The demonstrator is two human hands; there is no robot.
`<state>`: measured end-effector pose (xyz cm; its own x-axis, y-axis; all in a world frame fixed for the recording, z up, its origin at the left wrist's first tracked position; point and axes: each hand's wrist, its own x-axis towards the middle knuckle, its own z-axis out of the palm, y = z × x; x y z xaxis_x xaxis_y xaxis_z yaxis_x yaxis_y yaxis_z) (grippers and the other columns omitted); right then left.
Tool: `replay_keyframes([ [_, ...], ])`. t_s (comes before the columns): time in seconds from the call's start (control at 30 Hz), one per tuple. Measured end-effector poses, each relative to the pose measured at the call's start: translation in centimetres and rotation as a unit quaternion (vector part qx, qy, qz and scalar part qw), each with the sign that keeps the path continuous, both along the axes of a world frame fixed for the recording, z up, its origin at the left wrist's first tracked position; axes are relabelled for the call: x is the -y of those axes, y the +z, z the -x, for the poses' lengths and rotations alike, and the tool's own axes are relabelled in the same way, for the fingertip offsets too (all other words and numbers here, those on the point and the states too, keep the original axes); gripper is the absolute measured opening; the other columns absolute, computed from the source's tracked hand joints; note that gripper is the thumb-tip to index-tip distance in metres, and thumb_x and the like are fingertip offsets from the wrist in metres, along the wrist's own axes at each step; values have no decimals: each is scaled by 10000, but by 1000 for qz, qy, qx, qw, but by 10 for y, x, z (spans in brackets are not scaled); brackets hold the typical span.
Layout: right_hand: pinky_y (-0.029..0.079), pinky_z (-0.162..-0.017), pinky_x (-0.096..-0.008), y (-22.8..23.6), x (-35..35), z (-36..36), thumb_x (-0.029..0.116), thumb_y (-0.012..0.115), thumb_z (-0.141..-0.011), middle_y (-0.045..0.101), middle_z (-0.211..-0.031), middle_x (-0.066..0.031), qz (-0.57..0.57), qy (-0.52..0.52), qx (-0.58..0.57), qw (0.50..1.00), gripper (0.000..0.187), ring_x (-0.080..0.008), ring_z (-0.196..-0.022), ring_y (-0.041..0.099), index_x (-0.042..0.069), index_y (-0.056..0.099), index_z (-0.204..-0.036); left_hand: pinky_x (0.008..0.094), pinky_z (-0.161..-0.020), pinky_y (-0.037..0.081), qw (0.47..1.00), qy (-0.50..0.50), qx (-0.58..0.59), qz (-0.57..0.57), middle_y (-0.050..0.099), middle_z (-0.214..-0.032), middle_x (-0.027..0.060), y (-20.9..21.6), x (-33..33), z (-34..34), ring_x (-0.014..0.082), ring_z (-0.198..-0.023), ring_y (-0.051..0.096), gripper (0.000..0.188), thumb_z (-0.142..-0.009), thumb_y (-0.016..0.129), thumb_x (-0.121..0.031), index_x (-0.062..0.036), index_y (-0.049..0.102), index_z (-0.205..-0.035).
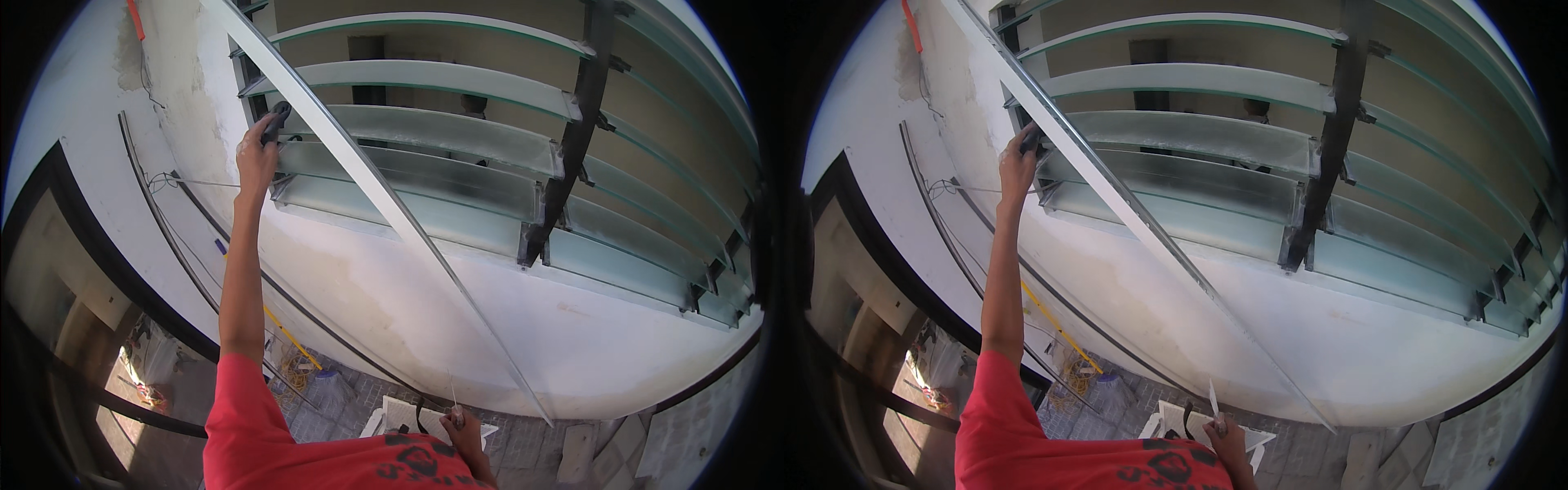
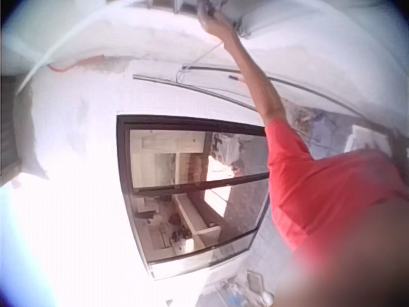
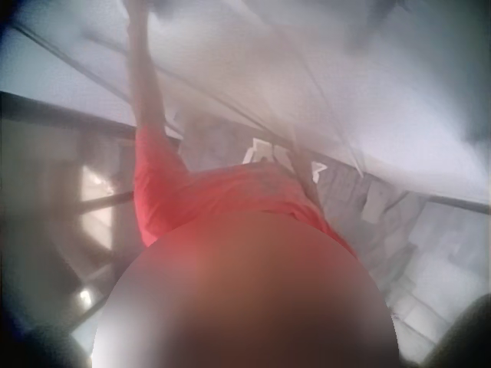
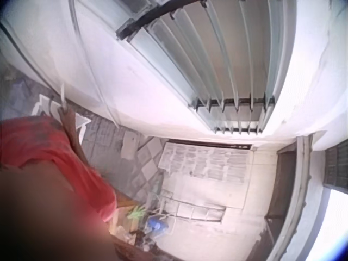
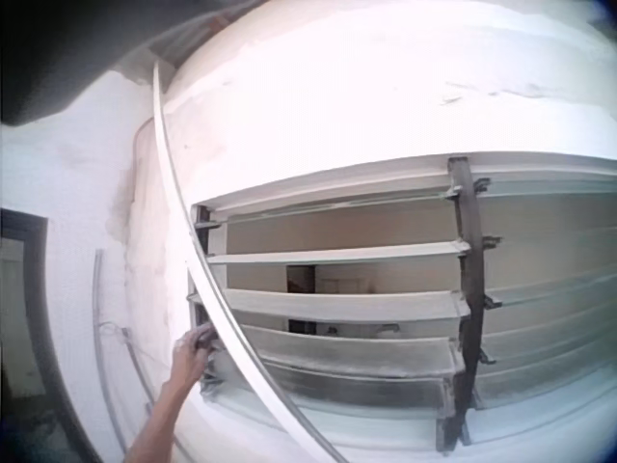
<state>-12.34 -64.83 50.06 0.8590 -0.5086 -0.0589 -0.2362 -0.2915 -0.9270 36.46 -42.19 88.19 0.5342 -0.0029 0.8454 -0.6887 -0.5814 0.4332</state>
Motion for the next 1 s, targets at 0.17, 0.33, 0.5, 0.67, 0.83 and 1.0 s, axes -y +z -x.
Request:
replay_keyframes([
  [0.17,502,-631,-382,-6,-7,21,228,772,-838,681,-747,-145,22,-64,-30,997,250,-256,-665,667,6,666,-879,496,-1131,355,973,-155,133,-106,623,-1316,153,-26,71,27,378,-1269,525,455,-827,575,-70,-85,635,-1278],
  [0.33,499,-634,-369,-9,-1,36,208,768,-837,677,-723,-137,-7,-89,-52,995,242,-228,-660,659,-8,661,-864,511,-1171,317,922,-159,225,-273,516,-1440,120,-17,94,50,357,-1303,496,571,-898,664,-377,-229,517,-1430],
  [0.5,501,-639,-339,-28,6,45,208,773,-831,685,-709,-94,-24,-97,-49,994,260,-169,-669,653,-15,640,-838,511,-1174,324,903,-129,264,-312,544,-1420,97,-17,100,56,307,-1273,538,551,-909,665,-373,-257,517,-1427],
  [0.67,492,-626,-327,-22,6,31,216,780,-828,664,-694,-72,-29,-67,-26,997,271,-140,-648,620,-15,641,-854,474,-1110,414,908,-99,315,-256,723,-1128,67,-13,80,33,248,-1065,673,540,-709,788,-64,-180,681,-1225],
  [0.83,490,-618,-320,-31,6,27,213,774,-836,660,-689,-67,-2,-62,-38,997,270,-129,-639,608,-13,629,-855,427,-1066,471,926,-53,281,-246,743,-1027,79,-3,39,9,238,-958,697,337,-702,751,5,-112,736,-1018],
  [1.0,484,-605,-316,-32,-1,30,209,773,-835,655,-680,-75,-30,-83,-28,996,271,-132,-627,607,-20,642,-897,429,-1077,464,930,-21,288,-226,743,-1015,73,-3,-14,-34,252,-950,697,292,-717,750,-2,-85,724,-995],
])
